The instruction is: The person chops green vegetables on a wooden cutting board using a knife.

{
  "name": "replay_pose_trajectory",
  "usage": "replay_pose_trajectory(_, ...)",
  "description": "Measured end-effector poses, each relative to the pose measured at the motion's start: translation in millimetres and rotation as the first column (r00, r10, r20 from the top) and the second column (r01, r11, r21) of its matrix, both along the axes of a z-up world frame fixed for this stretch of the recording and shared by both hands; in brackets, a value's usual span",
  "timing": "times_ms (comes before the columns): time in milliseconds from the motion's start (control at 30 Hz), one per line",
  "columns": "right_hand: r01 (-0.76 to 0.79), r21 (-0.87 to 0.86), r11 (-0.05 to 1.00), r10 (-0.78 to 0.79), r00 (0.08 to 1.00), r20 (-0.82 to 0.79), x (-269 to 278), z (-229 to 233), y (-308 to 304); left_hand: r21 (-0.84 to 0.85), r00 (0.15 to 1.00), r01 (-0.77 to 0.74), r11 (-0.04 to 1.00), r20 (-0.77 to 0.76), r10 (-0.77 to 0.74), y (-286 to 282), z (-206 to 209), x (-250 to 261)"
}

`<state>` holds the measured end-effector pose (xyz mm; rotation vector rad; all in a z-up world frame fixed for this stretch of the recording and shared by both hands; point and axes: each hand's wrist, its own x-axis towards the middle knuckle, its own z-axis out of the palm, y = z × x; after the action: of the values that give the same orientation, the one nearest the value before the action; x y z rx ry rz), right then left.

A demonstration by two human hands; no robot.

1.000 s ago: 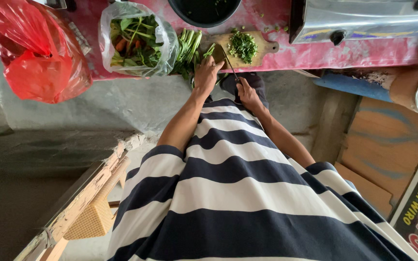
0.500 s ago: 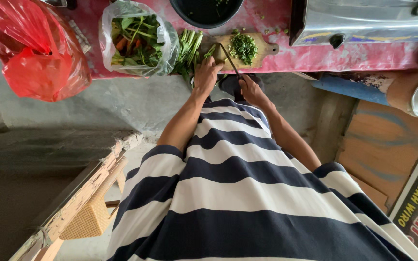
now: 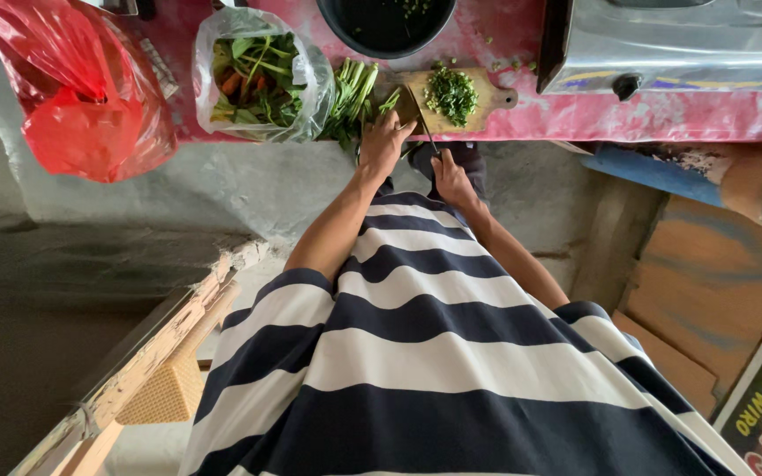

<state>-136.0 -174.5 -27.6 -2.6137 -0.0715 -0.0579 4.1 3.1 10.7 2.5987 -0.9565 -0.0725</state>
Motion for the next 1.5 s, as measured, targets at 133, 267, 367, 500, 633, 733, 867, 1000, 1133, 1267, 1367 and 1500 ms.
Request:
replay_pose_trajectory(133, -0.061, -0.632, 0.773, 0.255, 0.941, 0.222, 0.1, -4.2, -3.9, -0.020, 0.995, 0.008, 1.000, -0.095, -0.009, 0.6, 3.3, 1.8)
replay_pose_trajectory(267, 0.044, -0.174, 0.984, -0.060, 0.994, -0.088, 2.9, 4.3, -3.0, -0.060, 0.989, 0.004, 0.998, -0.149, -0.013, 2.7, 7.7, 0.6)
replay_pose_trajectory(367, 0.091, 0.105, 0.990, -0.059, 0.960, -0.274, 5.7, 9.6, -8.6, -0.079, 0.992, 0.001, 0.997, -0.129, -0.011, 2.4, 11.4, 4.9)
replay_pose_trajectory(500, 0.334, 0.239, 0.912, -0.230, 0.898, -0.375, 2.9, 28.7, 3.0, -0.099, 0.984, -0.011, 0.995, -0.179, -0.006, 2.7, 13.7, 5.9)
replay_pose_trajectory(633, 0.304, 0.265, 0.915, -0.211, 0.921, -0.327, -6.9, 34.4, 14.4, -0.124, 0.987, 0.015, 0.992, -0.158, -0.035, 6.8, 10.9, 8.1)
replay_pose_trajectory(733, 0.403, 0.251, 0.880, -0.252, 0.844, -0.472, -12.3, 30.3, 23.1, -0.095, 0.987, 0.053, 0.994, -0.148, -0.067, 7.9, 7.4, 9.7)
replay_pose_trajectory(867, 0.386, 0.244, 0.890, -0.284, 0.886, -0.366, -7.6, 13.4, 30.3, -0.125, 0.978, 0.053, 0.991, -0.194, -0.077, 8.9, 13.2, 12.4)
replay_pose_trajectory(1000, 0.386, 0.240, 0.891, -0.303, 0.898, -0.321, 2.2, 9.6, 34.0, -0.090, 0.977, 0.087, 0.992, -0.186, -0.103, 8.0, 21.7, 13.8)
replay_pose_trajectory(1133, 0.435, 0.284, 0.855, -0.355, 0.888, -0.292, 2.0, 31.0, 36.0, -0.103, 0.973, 0.099, 0.990, -0.196, -0.118, 8.0, 25.6, 13.2)
replay_pose_trajectory(1267, 0.464, 0.267, 0.844, -0.378, 0.870, -0.318, 3.6, 46.0, 36.9, -0.050, 0.967, 0.098, 0.994, -0.231, -0.107, 8.0, 30.4, 15.3)
replay_pose_trajectory(1367, 0.492, 0.262, 0.830, -0.404, 0.855, -0.323, -0.9, 51.4, 35.1, -0.052, 0.969, 0.105, 0.993, -0.219, -0.114, 6.1, 32.6, 13.9)
replay_pose_trajectory(1500, 0.563, 0.263, 0.783, -0.453, 0.807, -0.379, -5.1, 54.2, 30.3, -0.002, 0.972, 0.099, 0.995, -0.215, -0.097, 5.7, 31.2, 13.8)
